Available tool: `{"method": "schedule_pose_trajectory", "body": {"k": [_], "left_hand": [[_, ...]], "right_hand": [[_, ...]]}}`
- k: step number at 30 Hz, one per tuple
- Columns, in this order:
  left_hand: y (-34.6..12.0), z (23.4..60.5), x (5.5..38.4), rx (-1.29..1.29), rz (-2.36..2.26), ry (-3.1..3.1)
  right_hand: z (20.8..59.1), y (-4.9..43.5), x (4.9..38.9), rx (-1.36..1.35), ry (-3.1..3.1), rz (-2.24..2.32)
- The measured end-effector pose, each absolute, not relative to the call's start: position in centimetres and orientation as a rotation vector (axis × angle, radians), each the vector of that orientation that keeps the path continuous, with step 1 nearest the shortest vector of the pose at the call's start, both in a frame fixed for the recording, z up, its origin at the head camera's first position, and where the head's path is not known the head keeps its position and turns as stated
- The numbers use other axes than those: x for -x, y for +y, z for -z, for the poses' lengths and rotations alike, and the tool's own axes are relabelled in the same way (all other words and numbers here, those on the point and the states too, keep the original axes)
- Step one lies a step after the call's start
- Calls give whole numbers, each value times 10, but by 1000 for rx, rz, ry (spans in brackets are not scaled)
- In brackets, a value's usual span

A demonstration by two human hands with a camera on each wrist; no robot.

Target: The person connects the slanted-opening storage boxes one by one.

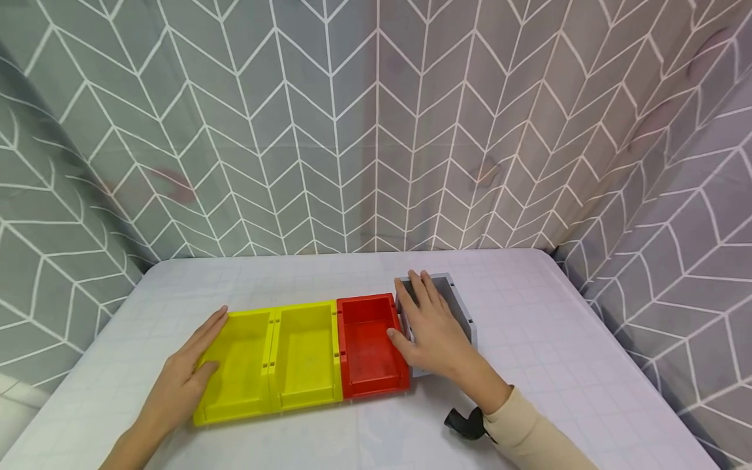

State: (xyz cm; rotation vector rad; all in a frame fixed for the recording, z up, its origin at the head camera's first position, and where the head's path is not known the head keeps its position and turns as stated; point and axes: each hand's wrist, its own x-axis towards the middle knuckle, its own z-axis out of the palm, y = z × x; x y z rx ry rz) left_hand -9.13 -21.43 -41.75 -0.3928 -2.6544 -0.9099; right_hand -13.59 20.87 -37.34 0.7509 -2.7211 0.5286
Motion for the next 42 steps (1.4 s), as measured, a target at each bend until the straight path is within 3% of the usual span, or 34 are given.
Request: {"method": "schedule_pose_trajectory", "body": {"k": [42], "left_hand": [[-203,418,94,420,913,-2636]], "right_hand": [[384,214,129,-720,-2704,-463]]}}
